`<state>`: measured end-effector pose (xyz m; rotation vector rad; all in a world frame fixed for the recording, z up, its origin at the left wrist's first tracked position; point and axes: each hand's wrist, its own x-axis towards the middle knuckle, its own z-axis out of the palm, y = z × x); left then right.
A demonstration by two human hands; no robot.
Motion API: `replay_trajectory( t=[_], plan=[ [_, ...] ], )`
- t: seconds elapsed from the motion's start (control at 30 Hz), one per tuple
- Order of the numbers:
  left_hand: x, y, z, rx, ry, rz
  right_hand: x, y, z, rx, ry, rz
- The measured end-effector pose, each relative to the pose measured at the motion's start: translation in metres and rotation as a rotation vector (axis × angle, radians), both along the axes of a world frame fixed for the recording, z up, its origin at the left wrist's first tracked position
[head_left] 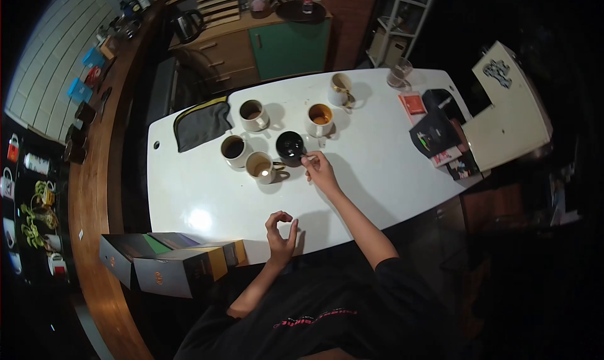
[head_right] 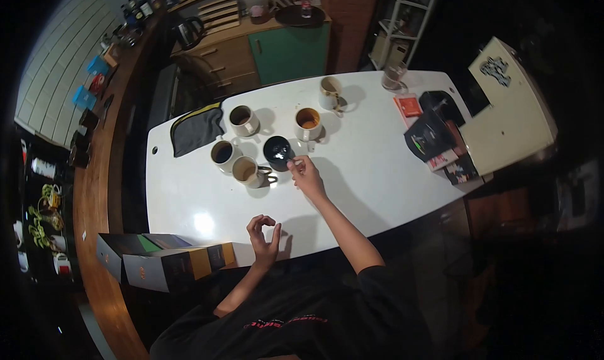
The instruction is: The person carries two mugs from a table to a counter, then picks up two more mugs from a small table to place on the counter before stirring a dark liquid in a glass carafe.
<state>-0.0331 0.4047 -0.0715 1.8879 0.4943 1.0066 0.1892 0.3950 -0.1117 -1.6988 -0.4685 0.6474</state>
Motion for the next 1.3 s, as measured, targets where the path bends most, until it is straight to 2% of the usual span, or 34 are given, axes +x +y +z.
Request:
replay_trajectory(
  t=[0.03,0.07,0.13,0.2,0.27,0.4,0.57,0.6,0.77,0.8,0.9,0.97,1.03,1.13,1.2,1.27,1.3],
  plan=[
    [0.002,-0.006,-0.002,-0.023,-0.011,-0.039,-0.004,-0.008,0.006,-0.016,-0.112,-0.050],
    [0.003,-0.013,-0.003,-0.044,-0.020,-0.085,-0.010,-0.021,0.013,-0.015,-0.109,-0.084],
    [0.008,-0.032,0.010,-0.052,-0.005,-0.146,-0.023,-0.058,0.031,0.026,-0.328,-0.120],
    [0.013,-0.054,0.022,-0.052,0.006,-0.250,-0.038,-0.112,0.044,0.016,-0.293,-0.188],
    [0.016,-0.079,0.032,-0.022,0.058,-0.392,-0.058,-0.178,0.046,0.010,-0.380,-0.070],
    [0.014,-0.154,0.049,0.036,0.122,-0.645,-0.129,-0.326,0.071,-0.011,-0.279,-0.246],
    [-0.014,-0.300,0.059,0.053,0.130,-0.955,-0.251,-0.507,0.080,0.017,-0.280,-0.620],
    [-0.023,-0.335,0.060,0.137,0.110,-1.017,-0.280,-0.541,0.082,0.008,-0.285,-0.691],
    [-0.084,-0.517,0.036,-0.042,0.100,-1.400,-0.427,-0.688,0.090,-0.081,-0.176,-0.982],
    [-0.100,-0.553,0.043,0.003,0.081,-1.503,-0.457,-0.714,0.092,-0.089,-0.139,-1.027],
    [-0.138,-0.641,0.057,0.042,0.096,-1.793,-0.539,-0.775,0.105,-0.153,-0.153,-1.258],
    [-0.153,-0.688,0.062,0.054,0.086,-1.881,-0.581,-0.808,0.105,-0.152,-0.047,-1.395],
    [-0.162,-0.728,0.056,0.041,0.124,-1.959,-0.609,-0.831,0.097,-0.187,-0.092,-1.515],
    [-0.175,-0.783,0.034,0.044,0.225,-2.036,-0.639,-0.858,0.075,-0.220,-0.102,-1.673],
    [-0.180,-0.820,0.021,0.061,0.274,-2.105,-0.644,-0.875,0.069,-0.074,-0.010,-1.755],
    [-0.188,-0.863,0.009,0.075,0.329,-2.146,-0.649,-0.901,0.069,-0.060,-0.028,-1.807],
    [-0.187,-0.887,0.001,0.163,0.382,-2.179,-0.651,-0.917,0.065,-0.051,-0.009,-1.820]
  ],
)
